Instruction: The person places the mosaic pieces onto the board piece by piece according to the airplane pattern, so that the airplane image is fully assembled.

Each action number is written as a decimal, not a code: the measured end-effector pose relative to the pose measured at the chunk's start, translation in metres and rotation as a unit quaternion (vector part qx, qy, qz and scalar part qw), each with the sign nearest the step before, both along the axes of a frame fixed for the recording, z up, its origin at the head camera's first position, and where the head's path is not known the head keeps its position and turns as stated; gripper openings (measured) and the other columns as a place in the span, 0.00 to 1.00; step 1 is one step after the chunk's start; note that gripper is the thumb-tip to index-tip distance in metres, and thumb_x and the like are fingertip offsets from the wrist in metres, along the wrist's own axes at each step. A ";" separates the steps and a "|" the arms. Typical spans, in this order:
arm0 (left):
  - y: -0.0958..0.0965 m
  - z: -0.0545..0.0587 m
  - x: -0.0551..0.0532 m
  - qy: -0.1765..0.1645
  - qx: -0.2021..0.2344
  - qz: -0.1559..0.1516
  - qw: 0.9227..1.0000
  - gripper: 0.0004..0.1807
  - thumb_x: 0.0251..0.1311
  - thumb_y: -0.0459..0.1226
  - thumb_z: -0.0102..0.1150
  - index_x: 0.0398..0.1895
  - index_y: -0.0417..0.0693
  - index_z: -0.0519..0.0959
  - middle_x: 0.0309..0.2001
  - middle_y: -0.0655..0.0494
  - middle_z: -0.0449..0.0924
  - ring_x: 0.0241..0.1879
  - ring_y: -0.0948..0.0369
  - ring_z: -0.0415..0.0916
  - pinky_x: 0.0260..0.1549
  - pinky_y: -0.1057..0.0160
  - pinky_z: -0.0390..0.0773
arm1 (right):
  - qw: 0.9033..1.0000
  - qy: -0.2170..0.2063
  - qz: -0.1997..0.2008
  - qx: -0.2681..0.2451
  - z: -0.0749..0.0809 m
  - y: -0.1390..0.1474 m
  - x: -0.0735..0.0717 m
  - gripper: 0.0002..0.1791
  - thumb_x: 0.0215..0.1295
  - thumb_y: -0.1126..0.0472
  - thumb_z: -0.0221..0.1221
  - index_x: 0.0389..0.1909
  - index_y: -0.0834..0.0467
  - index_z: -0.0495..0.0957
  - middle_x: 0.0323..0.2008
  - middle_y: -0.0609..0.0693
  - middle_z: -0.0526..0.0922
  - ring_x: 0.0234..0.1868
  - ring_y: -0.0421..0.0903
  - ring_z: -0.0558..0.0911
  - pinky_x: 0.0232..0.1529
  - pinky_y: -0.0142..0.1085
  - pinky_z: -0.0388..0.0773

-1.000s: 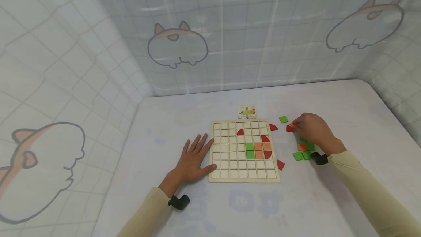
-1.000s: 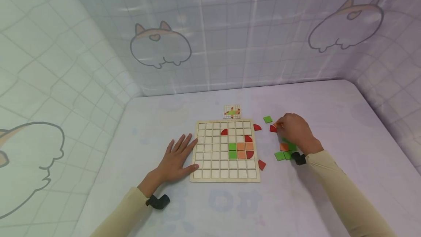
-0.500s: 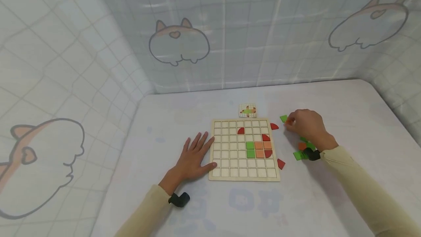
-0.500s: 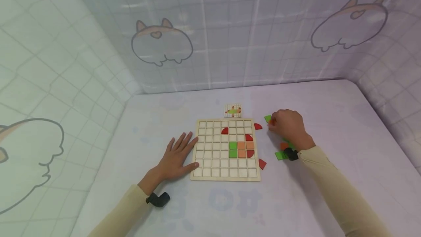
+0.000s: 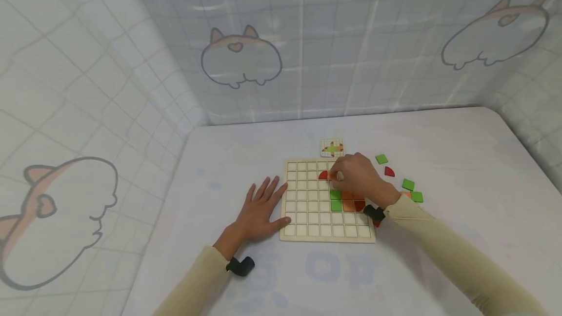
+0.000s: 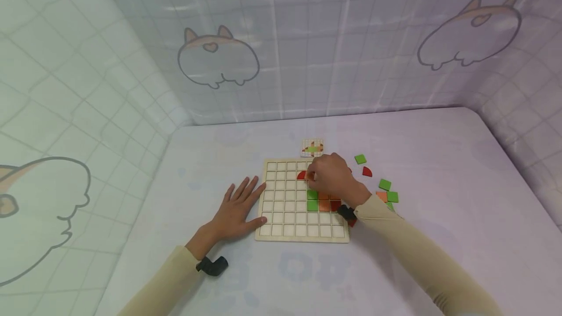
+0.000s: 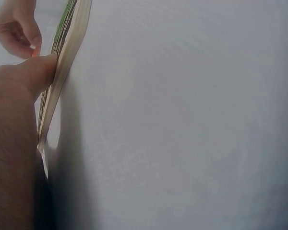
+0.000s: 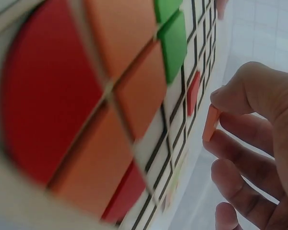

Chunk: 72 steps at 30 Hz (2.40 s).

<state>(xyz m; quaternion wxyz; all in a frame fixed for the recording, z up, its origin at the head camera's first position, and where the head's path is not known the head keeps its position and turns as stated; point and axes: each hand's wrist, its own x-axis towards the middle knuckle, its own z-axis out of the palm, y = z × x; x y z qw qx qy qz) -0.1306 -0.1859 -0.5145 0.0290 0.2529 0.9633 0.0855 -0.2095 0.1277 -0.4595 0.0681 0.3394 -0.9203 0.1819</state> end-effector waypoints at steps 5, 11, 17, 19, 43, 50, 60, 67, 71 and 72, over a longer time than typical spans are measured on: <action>0.000 0.001 0.000 0.006 0.000 -0.005 1.000 0.48 0.63 0.70 0.36 0.80 0.59 0.44 0.79 0.52 0.37 0.77 0.50 0.33 0.68 0.38 0.38 | 0.999 0.030 0.037 -0.004 -0.008 -0.012 0.001 0.07 0.52 0.61 0.68 0.19 0.49 0.82 0.24 0.41 0.81 0.23 0.39 0.73 0.28 0.39 0.71; 0.001 0.004 -0.001 0.004 -0.004 -0.003 1.000 0.48 0.63 0.71 0.37 0.80 0.59 0.44 0.79 0.53 0.37 0.77 0.51 0.32 0.68 0.38 0.37 | 0.998 0.040 0.055 0.014 -0.010 -0.019 0.005 0.05 0.50 0.63 0.67 0.20 0.50 0.84 0.24 0.41 0.81 0.23 0.41 0.75 0.25 0.38 0.69; 0.000 0.002 -0.001 0.007 -0.003 -0.005 1.000 0.48 0.63 0.71 0.36 0.80 0.59 0.44 0.79 0.52 0.37 0.77 0.50 0.33 0.68 0.38 0.38 | 0.994 0.059 0.068 0.054 -0.012 -0.019 0.007 0.03 0.52 0.59 0.70 0.23 0.51 0.86 0.28 0.44 0.82 0.29 0.45 0.79 0.30 0.40 0.73; -0.001 0.002 -0.001 0.008 0.000 -0.005 1.000 0.48 0.63 0.71 0.36 0.80 0.59 0.45 0.79 0.52 0.38 0.77 0.50 0.33 0.68 0.38 0.38 | 0.994 0.062 0.067 0.054 -0.012 -0.019 0.007 0.04 0.53 0.58 0.71 0.23 0.52 0.86 0.28 0.45 0.80 0.30 0.46 0.78 0.30 0.40 0.73; -0.001 -0.001 0.000 0.010 0.002 -0.004 1.000 0.48 0.63 0.70 0.37 0.80 0.59 0.44 0.79 0.52 0.37 0.77 0.50 0.32 0.68 0.38 0.37 | 0.996 -0.069 0.047 -0.012 -0.014 -0.013 0.005 0.02 0.57 0.59 0.72 0.30 0.51 0.88 0.26 0.39 0.79 0.28 0.38 0.76 0.33 0.34 0.76; -0.001 0.000 0.001 0.001 0.005 0.000 1.000 0.48 0.63 0.70 0.38 0.80 0.59 0.43 0.79 0.52 0.36 0.77 0.51 0.32 0.68 0.38 0.37 | 0.995 -0.069 0.066 0.019 -0.014 -0.020 0.003 0.10 0.62 0.59 0.68 0.44 0.53 0.87 0.33 0.43 0.85 0.30 0.41 0.78 0.31 0.34 0.75; 0.000 -0.003 -0.001 0.002 -0.001 0.001 1.000 0.48 0.63 0.70 0.37 0.80 0.60 0.43 0.79 0.53 0.36 0.77 0.51 0.31 0.68 0.39 0.36 | 0.993 -0.102 0.061 0.008 -0.015 -0.018 0.000 0.09 0.62 0.60 0.68 0.43 0.52 0.87 0.28 0.39 0.79 0.28 0.39 0.72 0.30 0.34 0.73; 0.000 -0.002 -0.002 -0.002 -0.005 0.000 1.000 0.47 0.63 0.70 0.36 0.80 0.61 0.42 0.79 0.54 0.35 0.77 0.52 0.30 0.68 0.39 0.35 | 0.992 -0.112 0.049 0.006 -0.016 -0.012 0.001 0.15 0.60 0.60 0.69 0.48 0.52 0.86 0.31 0.39 0.82 0.30 0.38 0.76 0.32 0.33 0.75; 0.000 -0.003 -0.001 0.006 0.001 -0.003 1.000 0.48 0.63 0.70 0.36 0.80 0.60 0.43 0.79 0.53 0.36 0.77 0.51 0.32 0.68 0.38 0.36 | 0.992 -0.120 0.044 -0.003 -0.016 -0.004 0.002 0.15 0.62 0.61 0.66 0.50 0.53 0.85 0.22 0.38 0.76 0.24 0.38 0.70 0.27 0.33 0.70; 0.000 -0.004 -0.001 0.008 0.004 -0.004 1.000 0.48 0.63 0.70 0.37 0.80 0.60 0.44 0.79 0.53 0.36 0.77 0.51 0.32 0.68 0.38 0.37 | 0.992 -0.122 0.039 -0.005 -0.016 -0.001 0.002 0.15 0.62 0.61 0.66 0.51 0.54 0.85 0.21 0.38 0.74 0.24 0.38 0.69 0.26 0.34 0.69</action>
